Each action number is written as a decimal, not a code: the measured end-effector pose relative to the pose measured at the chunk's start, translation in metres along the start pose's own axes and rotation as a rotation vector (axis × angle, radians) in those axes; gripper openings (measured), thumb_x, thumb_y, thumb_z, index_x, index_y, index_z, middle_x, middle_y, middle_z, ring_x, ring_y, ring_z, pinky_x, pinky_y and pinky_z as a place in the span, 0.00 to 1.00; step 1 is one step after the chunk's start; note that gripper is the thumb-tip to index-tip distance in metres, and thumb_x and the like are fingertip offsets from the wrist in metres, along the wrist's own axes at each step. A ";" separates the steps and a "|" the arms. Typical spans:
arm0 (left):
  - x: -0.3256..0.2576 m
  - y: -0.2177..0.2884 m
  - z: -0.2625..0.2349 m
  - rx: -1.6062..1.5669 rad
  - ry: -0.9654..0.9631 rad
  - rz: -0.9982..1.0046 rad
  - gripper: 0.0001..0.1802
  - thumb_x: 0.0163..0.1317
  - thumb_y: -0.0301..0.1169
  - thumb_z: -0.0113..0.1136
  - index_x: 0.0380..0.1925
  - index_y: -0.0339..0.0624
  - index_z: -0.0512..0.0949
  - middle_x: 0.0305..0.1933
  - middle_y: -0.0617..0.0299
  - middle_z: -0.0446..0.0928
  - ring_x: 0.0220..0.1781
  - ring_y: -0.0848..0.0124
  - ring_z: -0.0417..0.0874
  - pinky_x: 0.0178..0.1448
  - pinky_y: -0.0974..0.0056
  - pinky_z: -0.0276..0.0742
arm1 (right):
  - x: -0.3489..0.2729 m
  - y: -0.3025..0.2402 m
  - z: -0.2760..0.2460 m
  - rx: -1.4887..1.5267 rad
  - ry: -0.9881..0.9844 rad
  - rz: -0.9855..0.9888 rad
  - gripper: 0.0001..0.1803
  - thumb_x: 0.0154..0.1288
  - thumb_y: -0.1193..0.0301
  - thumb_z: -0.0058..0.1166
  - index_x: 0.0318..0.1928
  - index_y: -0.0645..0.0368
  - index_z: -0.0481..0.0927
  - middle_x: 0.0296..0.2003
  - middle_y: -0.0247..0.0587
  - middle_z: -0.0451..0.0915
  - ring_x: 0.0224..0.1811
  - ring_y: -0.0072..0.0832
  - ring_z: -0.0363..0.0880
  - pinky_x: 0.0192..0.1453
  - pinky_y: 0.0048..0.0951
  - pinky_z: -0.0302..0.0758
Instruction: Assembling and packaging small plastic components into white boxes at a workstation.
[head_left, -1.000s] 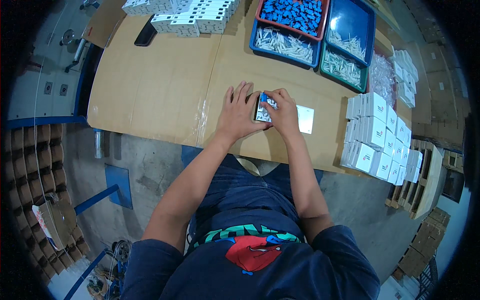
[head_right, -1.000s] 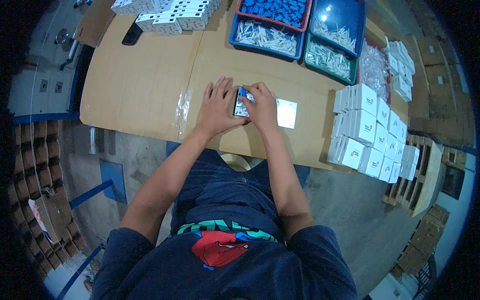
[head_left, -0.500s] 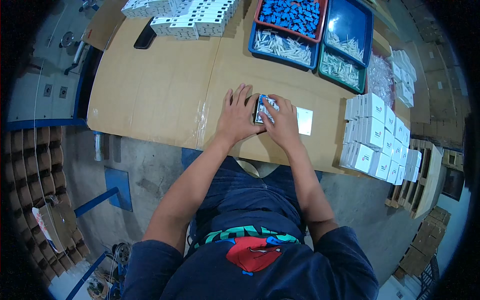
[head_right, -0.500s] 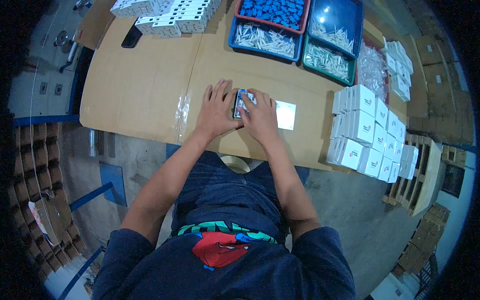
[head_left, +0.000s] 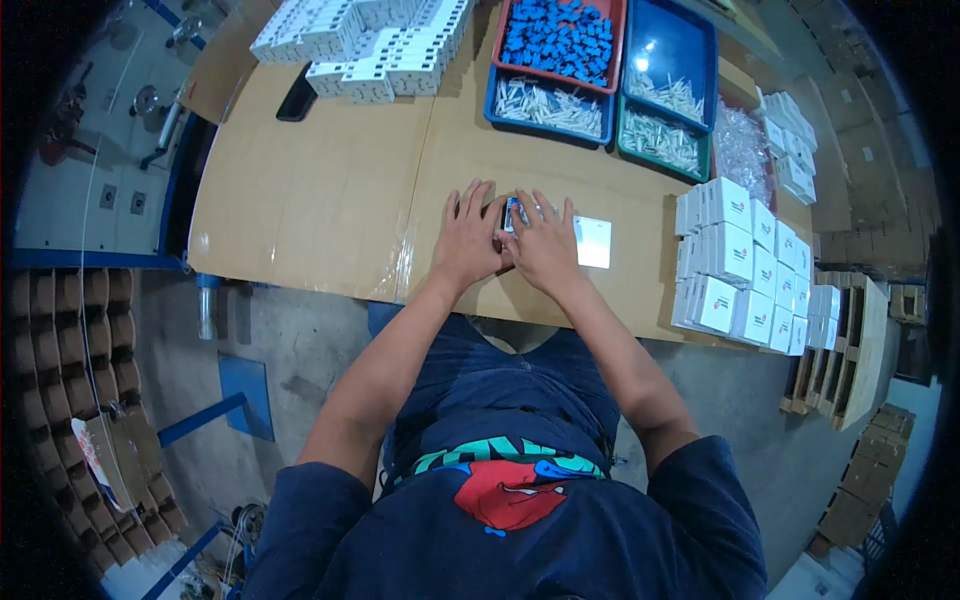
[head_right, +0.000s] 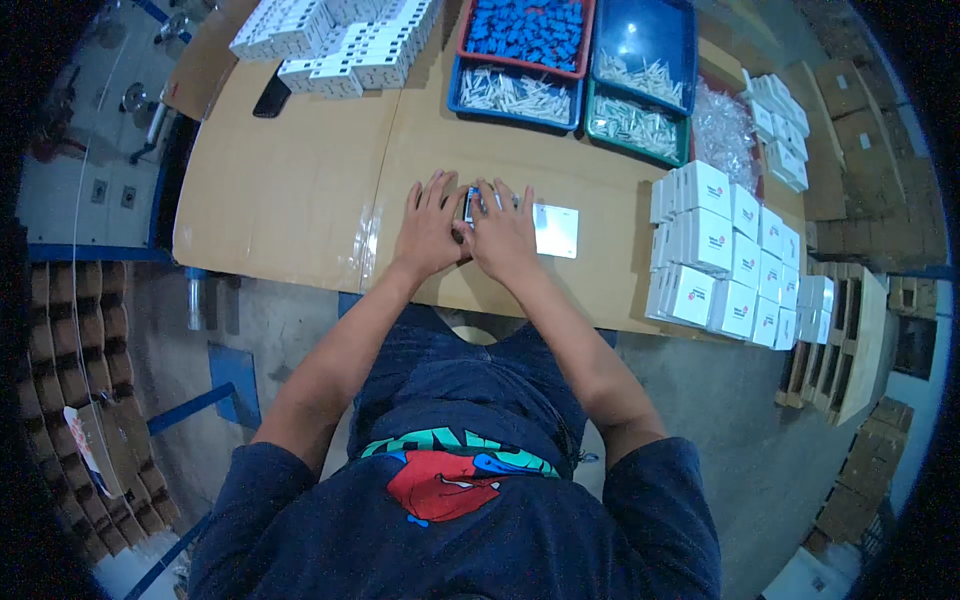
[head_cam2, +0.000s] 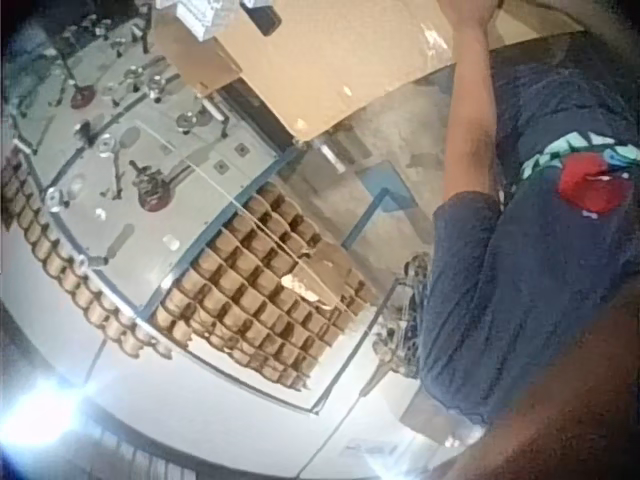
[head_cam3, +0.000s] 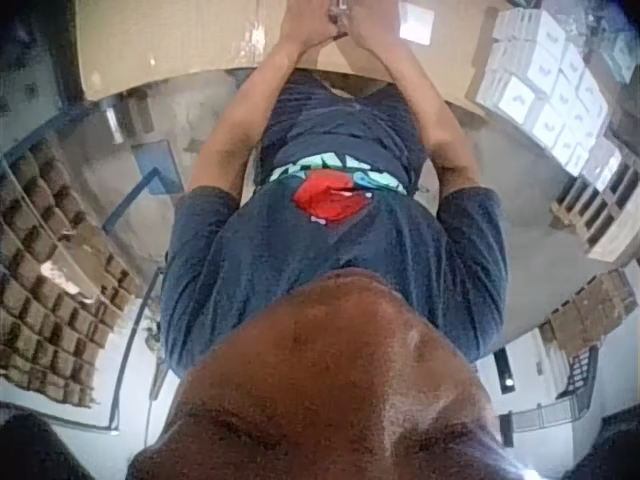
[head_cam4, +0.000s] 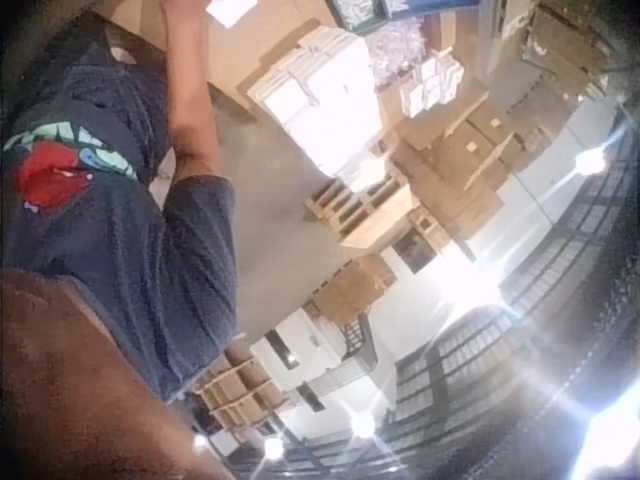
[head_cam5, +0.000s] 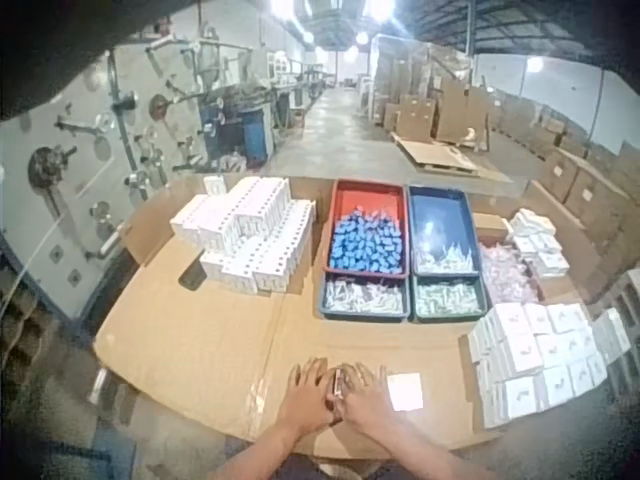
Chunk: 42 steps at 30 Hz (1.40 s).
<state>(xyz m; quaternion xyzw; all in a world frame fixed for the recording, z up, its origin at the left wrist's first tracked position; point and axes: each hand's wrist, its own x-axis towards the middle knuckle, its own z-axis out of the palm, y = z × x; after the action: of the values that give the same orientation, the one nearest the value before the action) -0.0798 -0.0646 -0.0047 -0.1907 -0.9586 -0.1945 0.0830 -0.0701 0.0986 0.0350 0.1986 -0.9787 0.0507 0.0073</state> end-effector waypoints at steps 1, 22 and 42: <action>0.000 0.000 0.001 0.016 0.000 -0.002 0.45 0.54 0.56 0.63 0.69 0.45 0.70 0.76 0.48 0.63 0.83 0.53 0.55 0.83 0.39 0.45 | 0.000 0.001 -0.001 -0.002 0.018 0.006 0.30 0.76 0.51 0.49 0.66 0.59 0.77 0.74 0.43 0.65 0.79 0.43 0.58 0.77 0.71 0.51; -0.004 0.007 -0.009 -0.131 0.022 -0.012 0.63 0.42 0.72 0.72 0.72 0.39 0.67 0.74 0.48 0.66 0.81 0.54 0.59 0.83 0.41 0.49 | -0.098 0.060 0.034 0.276 0.464 0.626 0.41 0.58 0.49 0.72 0.61 0.66 0.75 0.68 0.59 0.68 0.74 0.52 0.63 0.79 0.54 0.53; -0.040 0.069 -0.071 -2.148 0.043 -0.335 0.44 0.67 0.18 0.53 0.78 0.60 0.47 0.74 0.52 0.65 0.70 0.51 0.75 0.71 0.42 0.78 | -0.119 0.051 -0.046 2.179 0.460 0.438 0.34 0.75 0.58 0.44 0.75 0.61 0.61 0.66 0.55 0.74 0.69 0.58 0.73 0.67 0.53 0.79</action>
<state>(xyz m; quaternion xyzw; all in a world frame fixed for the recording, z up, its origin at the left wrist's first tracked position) -0.0097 -0.0479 0.0737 -0.0271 -0.3002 -0.9435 -0.1380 0.0193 0.1966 0.0715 -0.0903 -0.4025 0.9110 0.0011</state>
